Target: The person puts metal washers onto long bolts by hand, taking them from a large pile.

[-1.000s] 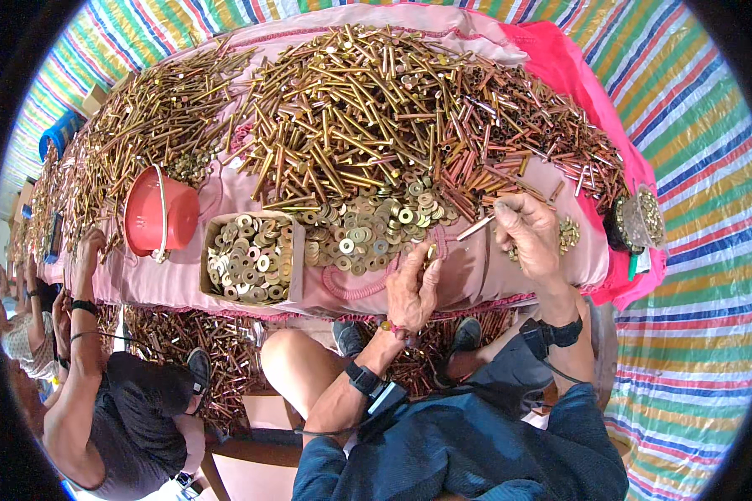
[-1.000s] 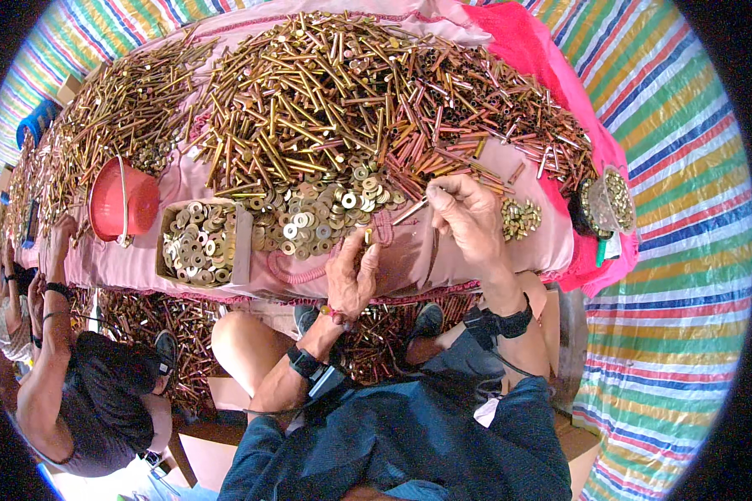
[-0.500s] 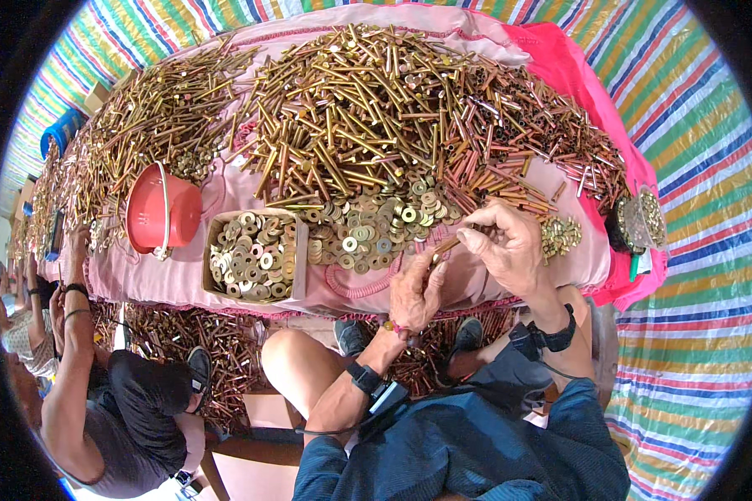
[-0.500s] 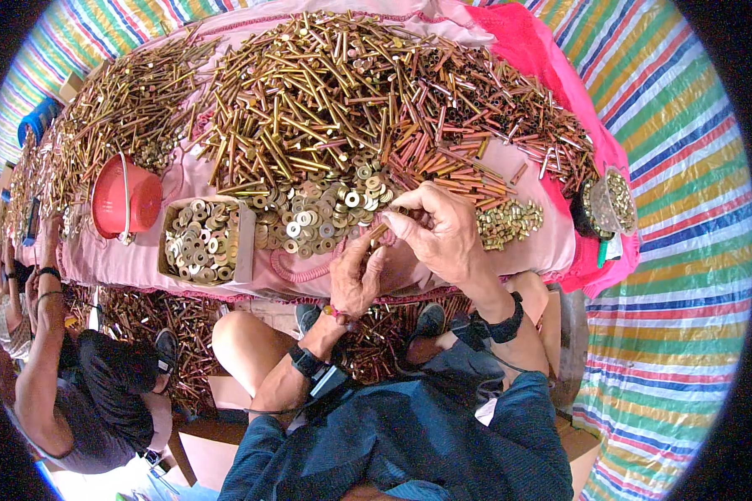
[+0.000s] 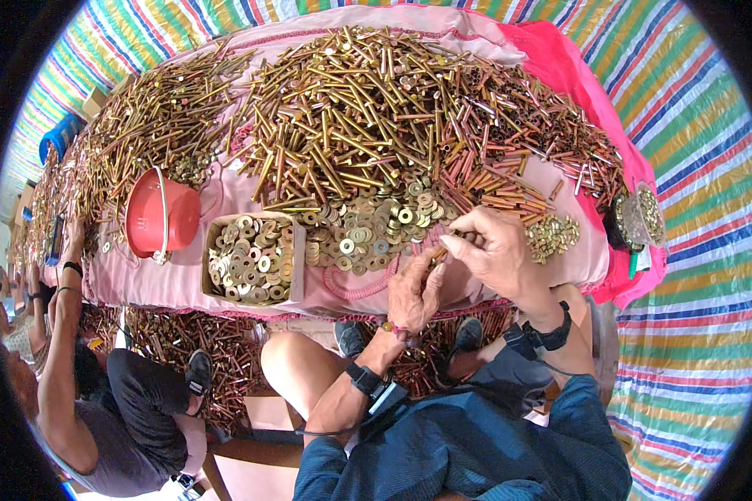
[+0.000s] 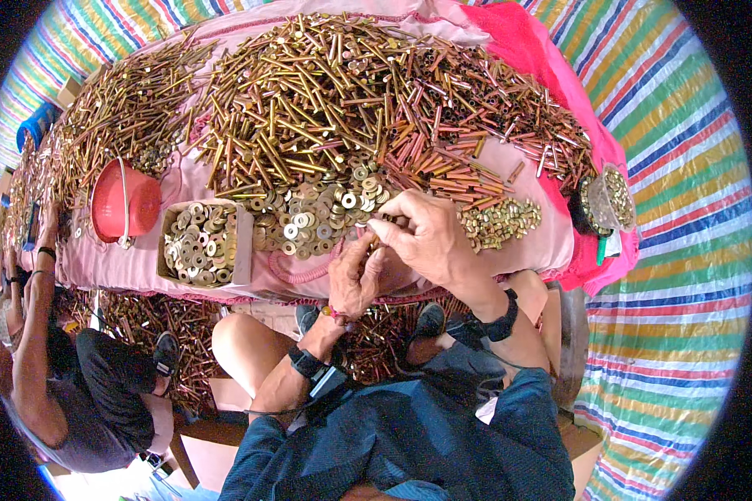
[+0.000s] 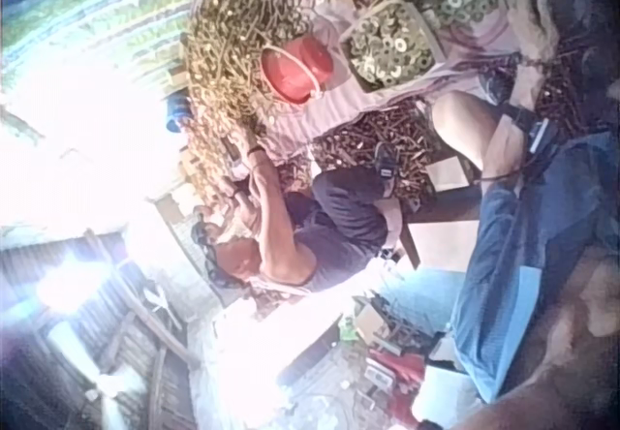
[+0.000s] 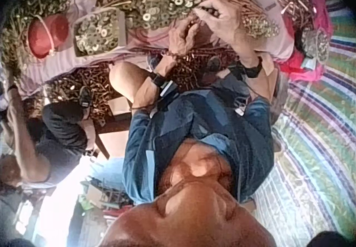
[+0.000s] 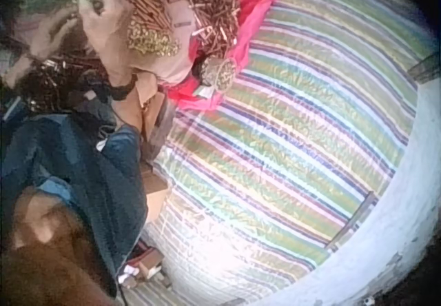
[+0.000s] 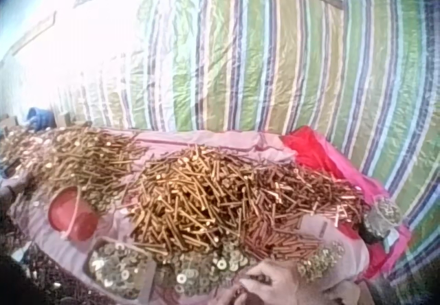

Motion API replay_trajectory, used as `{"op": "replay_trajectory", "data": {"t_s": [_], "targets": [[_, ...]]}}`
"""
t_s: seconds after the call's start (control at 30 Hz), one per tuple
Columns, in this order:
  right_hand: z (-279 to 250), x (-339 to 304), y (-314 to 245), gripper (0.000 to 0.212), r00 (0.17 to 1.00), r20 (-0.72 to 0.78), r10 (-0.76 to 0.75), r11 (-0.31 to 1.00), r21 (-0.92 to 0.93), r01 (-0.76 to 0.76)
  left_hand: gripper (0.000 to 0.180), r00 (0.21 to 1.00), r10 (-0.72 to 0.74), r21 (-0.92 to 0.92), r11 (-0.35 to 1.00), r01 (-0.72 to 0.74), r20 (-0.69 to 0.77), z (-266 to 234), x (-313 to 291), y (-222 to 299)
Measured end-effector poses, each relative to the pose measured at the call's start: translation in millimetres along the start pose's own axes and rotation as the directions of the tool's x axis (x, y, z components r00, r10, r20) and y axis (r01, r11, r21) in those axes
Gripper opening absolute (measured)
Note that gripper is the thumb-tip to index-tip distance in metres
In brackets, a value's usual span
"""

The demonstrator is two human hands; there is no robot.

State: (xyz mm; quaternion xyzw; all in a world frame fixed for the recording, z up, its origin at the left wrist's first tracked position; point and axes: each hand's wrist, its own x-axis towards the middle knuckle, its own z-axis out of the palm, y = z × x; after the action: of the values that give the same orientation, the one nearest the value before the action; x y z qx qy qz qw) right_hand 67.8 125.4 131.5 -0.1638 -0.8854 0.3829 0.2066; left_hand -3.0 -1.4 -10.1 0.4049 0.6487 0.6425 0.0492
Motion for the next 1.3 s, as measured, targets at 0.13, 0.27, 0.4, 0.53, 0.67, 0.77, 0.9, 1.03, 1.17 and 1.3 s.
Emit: {"op": "replay_trajectory", "data": {"t_s": [0.13,0.27,0.4,0.53,0.67,0.77,0.9,1.03,1.17,1.3], "targets": [[16.9,-9.2,21.3,0.018,0.971,0.14,-0.192,0.973,-0.102,0.207,0.045,0.995,0.082,0.119,0.99,-0.075,-0.057,-1.7,0.5,-3.0],[30.0,-22.0,38.0,0.021,0.977,0.165,-0.138,0.989,-0.036,0.146,0.048,0.999,-0.018,0.072,0.997,0.021,-0.037,-3.8,-3.3,-1.0],[20.0,-34.3,68.8,0.023,0.996,-0.056,0.07,0.997,-0.027,-0.072,0.038,0.999,0.009,0.103,0.995,-0.004,-0.05,-1.7,-3.7,-2.1],[-16.9,-36.1,117.1,0.019,0.989,-0.132,0.072,0.933,-0.341,-0.113,0.033,0.998,-0.063,0.126,0.99,0.066,-0.026,-0.2,-4.5,-1.5],[-19.7,-33.0,134.6,0.016,0.992,-0.087,0.089,0.848,-0.516,-0.121,0.033,0.999,-0.001,0.141,0.99,0.008,-0.051,-0.7,-0.9,0.0],[-19.4,-30.1,134.9,0.018,0.994,-0.051,0.099,0.809,-0.578,-0.11,0.032,0.997,-0.072,0.095,0.993,0.073,-0.015,-2.1,-2.1,1.5],[-14.3,-24.9,134.5,0.021,0.983,-0.051,0.175,0.945,-0.27,-0.182,0.03,0.987,-0.158,-0.052,0.986,0.16,0.031,2.1,-5.6,-1.3],[-6.1,-24.9,98.1,0.021,0.932,0.183,0.313,0.883,0.304,-0.357,0.03,0.987,-0.153,-0.024,0.988,0.154,0.04,3.4,-6.3,-10.4],[6.4,-24.7,62.5,0.022,0.941,0.221,0.258,0.854,0.403,-0.329,0.029,0.996,-0.075,-0.012,0.997,0.075,0.039,3.2,-1.0,-6.7],[20.9,-20.8,59.1,0.02,0.978,0.195,0.072,0.923,0.36,-0.14,0.03,0.995,0.094,0.015,0.996,-0.093,-0.039,3.2,1.6,-6.2]]}}
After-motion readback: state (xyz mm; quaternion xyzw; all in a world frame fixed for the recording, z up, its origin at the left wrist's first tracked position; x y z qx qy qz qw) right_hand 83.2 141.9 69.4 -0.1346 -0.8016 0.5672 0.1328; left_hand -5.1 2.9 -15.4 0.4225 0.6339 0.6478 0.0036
